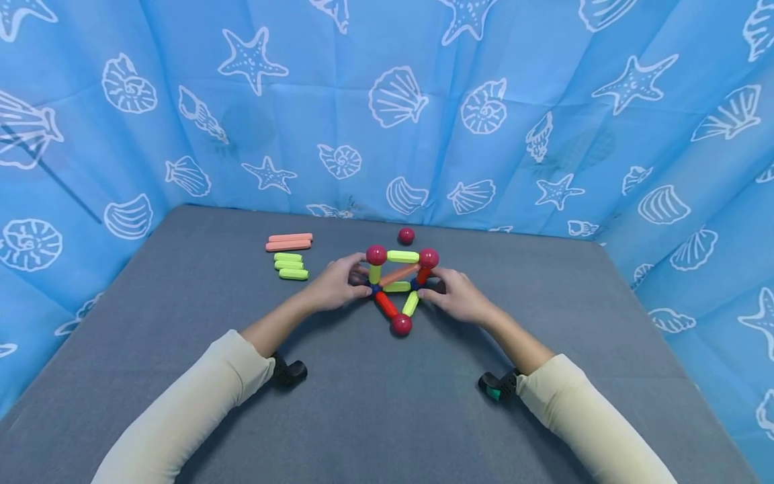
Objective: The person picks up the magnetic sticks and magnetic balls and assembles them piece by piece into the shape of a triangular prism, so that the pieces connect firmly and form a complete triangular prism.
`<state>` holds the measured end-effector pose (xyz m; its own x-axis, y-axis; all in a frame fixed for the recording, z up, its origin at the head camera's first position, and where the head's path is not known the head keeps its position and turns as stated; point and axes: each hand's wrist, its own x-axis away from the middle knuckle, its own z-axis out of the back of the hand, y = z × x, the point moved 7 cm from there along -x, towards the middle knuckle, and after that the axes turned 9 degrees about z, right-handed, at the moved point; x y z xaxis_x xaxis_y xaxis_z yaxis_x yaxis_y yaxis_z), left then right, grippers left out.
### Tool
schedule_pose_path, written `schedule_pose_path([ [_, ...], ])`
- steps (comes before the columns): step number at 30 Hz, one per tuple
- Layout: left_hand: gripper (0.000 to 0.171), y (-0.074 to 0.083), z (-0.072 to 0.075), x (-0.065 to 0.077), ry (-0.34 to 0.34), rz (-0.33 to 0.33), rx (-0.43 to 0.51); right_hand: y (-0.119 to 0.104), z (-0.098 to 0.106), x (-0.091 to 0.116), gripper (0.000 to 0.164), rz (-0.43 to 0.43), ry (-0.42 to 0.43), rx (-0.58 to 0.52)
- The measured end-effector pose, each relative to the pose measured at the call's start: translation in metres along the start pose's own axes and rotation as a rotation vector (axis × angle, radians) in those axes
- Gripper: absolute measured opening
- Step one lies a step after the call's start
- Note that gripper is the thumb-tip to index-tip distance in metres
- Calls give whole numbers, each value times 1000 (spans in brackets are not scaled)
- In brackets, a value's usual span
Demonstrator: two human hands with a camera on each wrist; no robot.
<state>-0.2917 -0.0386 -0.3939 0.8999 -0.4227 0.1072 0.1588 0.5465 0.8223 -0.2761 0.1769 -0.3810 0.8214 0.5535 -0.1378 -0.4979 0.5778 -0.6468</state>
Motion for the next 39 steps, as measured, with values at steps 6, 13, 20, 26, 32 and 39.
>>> schedule_pose_path([
  [6, 57, -1, 0, 1, 2, -4, 12, 0, -2, -3, 30, 62, -13, -13],
  [13, 53, -2, 25, 21, 80, -102, -221, -1, -5, -6, 27, 79, -1, 27],
  [20, 45, -32, 83, 53, 161, -98, -431, 0, -5, -7, 28, 54, -22, 14],
  [26, 43, -56, 104, 65, 140, -53, -399, 2, -2, -7, 30, 39, -36, 10],
  [32, 42, -56, 95, 60, 135, -25, -530, 2, -2, -5, 31, 34, -47, 3],
  [39, 40, -28, 62, 59, 51, -114, -523, -1, -2, -4, 31, 36, -42, -5],
])
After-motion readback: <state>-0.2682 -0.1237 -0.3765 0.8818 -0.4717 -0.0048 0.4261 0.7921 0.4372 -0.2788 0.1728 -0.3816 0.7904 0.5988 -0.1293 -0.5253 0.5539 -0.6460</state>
